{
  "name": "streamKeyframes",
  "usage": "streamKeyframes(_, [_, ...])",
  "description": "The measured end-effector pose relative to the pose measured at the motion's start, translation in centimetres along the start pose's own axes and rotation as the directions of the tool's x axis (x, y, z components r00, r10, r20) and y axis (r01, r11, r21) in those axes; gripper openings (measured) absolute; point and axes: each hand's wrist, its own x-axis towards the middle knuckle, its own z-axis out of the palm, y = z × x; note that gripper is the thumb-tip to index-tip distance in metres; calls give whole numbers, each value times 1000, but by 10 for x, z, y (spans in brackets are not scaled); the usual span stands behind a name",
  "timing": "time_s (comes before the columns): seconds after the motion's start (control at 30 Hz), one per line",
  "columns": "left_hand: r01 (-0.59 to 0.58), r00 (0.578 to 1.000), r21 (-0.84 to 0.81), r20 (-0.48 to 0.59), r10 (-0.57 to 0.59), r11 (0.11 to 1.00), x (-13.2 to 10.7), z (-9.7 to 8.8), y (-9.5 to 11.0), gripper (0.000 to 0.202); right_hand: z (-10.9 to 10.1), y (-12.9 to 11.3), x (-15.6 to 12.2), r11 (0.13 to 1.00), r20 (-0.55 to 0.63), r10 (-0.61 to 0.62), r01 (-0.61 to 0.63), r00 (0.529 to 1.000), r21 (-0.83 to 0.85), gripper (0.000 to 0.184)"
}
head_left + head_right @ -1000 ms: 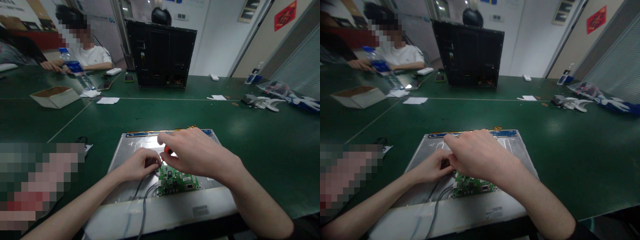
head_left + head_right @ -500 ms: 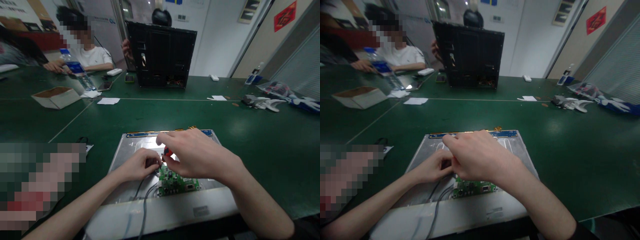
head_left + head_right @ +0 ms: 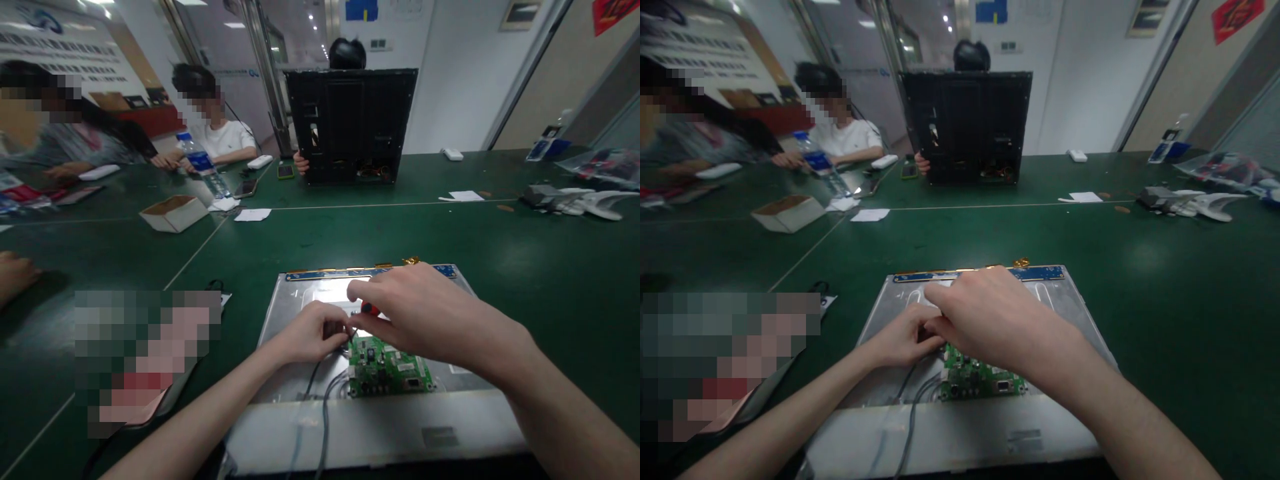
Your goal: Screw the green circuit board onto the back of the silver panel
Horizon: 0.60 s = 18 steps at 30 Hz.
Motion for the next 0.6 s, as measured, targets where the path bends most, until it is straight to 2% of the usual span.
streamKeyframes(0.3, [-8, 1000, -12, -2, 8, 1000, 0, 2, -4, 10, -2, -2, -3, 996, 18, -63, 62, 998, 65, 12])
streamKeyframes(0.47, [-12, 1000, -18, 8, 12, 1000, 1, 2, -8, 15, -3, -3, 0, 999, 27, -35, 34, 999, 38, 16])
streamKeyframes(0.6, [-2, 1000, -29, 14, 2, 1000, 0, 2, -7, 13, -2, -4, 2, 1000, 30, -18, 17, 999, 15, 10])
